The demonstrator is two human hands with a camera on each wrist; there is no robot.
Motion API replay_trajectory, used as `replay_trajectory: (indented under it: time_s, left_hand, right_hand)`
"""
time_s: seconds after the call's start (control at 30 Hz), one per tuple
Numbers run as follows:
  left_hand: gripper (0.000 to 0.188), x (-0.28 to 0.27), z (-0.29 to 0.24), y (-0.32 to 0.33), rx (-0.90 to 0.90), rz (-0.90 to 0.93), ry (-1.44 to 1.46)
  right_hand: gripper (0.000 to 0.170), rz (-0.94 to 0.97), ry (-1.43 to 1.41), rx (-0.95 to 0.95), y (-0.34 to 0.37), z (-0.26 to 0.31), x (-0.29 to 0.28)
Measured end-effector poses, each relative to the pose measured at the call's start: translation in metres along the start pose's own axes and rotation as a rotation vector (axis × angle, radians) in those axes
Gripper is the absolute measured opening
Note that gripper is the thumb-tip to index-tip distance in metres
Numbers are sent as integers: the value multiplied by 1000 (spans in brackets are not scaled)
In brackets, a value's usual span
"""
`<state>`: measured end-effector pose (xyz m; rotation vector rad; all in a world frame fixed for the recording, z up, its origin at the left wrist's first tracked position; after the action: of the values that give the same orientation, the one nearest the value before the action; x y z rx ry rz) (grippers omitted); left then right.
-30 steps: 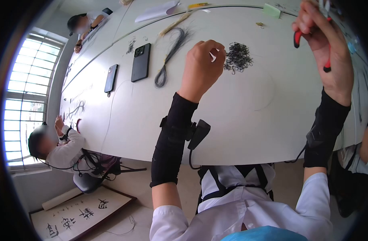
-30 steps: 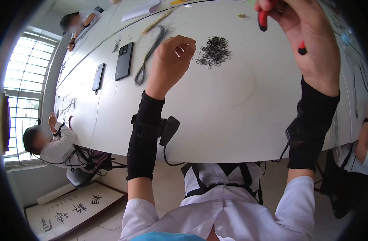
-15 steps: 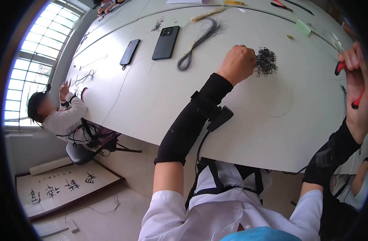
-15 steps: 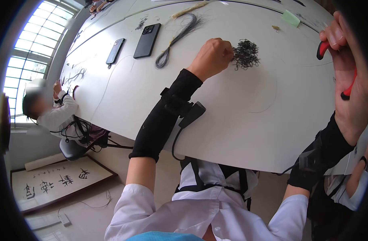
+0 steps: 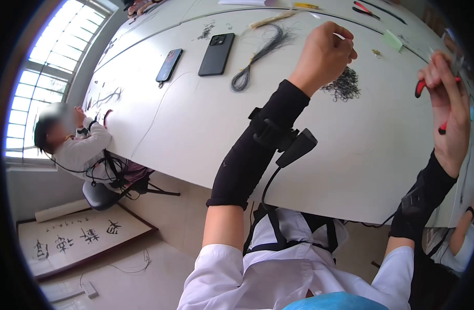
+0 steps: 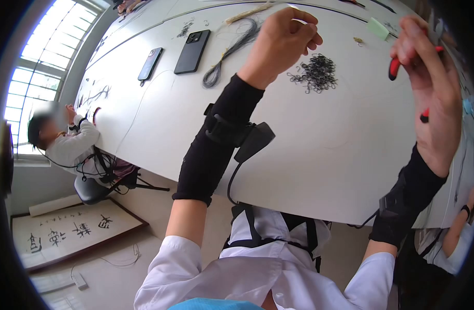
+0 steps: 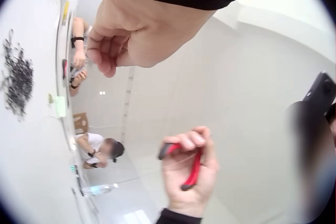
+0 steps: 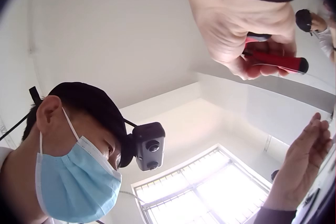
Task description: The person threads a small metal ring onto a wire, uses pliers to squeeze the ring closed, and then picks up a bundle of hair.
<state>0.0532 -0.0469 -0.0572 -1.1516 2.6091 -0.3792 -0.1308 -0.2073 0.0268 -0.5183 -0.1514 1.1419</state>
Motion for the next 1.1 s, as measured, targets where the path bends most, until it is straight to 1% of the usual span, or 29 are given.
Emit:
replay_trajectory:
  time_s: [0.03,0.1,0.17,0.2,0.27,0.4,0.5,0.57,0.7,0.8,0.9,1.0,1.1]
  left_hand:
    - [23,0,-11,-1,11,37,132]
    - [23,4,-29,0,55,51,384]
    - [24,3,-53,11,38,47,404]
    - [26,0,-55,14,26,83,388]
    - [26,3,-62,19,23,46,401]
    - [28,11,-67,23,15,-52,406]
    - [24,20,-69,24,0,-92,398]
    - [25,25,-69,28,-2,-85,392]
    - [26,30,-68,28,26,-90,417]
    - [24,30,-69,29,16,-79,443]
    - [24,29,-67,30,19,-40,447]
    - [26,30,-65,31,14,-33,469]
    - [26,30,-63,31,-4,-18,480]
  right_hand:
    - [31,-75,23,18,1,-2,14]
    - [31,-40,-4,125,-2,-7,24]
    - [29,-46,-35,120,-2,-12,42]
    - [26,-102,-87,111,-4,-19,46]
    - [24,-77,-113,122,-3,-21,54]
    - [24,-96,-63,99,-1,-22,62]
    - [23,-117,-78,94,0,-21,64]
    - [22,-112,-96,97,0,-24,64]
    - [23,-101,-132,192,1,-20,61]
    - [25,-75,-230,291,0,-22,58]
    - [26,-61,-399,367,-1,-25,56]
    - [25,-60,-440,379,-1,-22,55]
    - [26,-71,-419,339,-2,-24,53]
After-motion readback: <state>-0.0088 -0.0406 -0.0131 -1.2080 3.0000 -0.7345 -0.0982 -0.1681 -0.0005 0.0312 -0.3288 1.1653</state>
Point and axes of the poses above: each hand's wrist, its own y-axis away from the middle knuckle, its own x-axis out of the palm, z = x × y, the point moved 1 cm from there along -y, towards the middle knuckle, and after that the axes turned 3 degrees about -y, right-handed, at the moved point
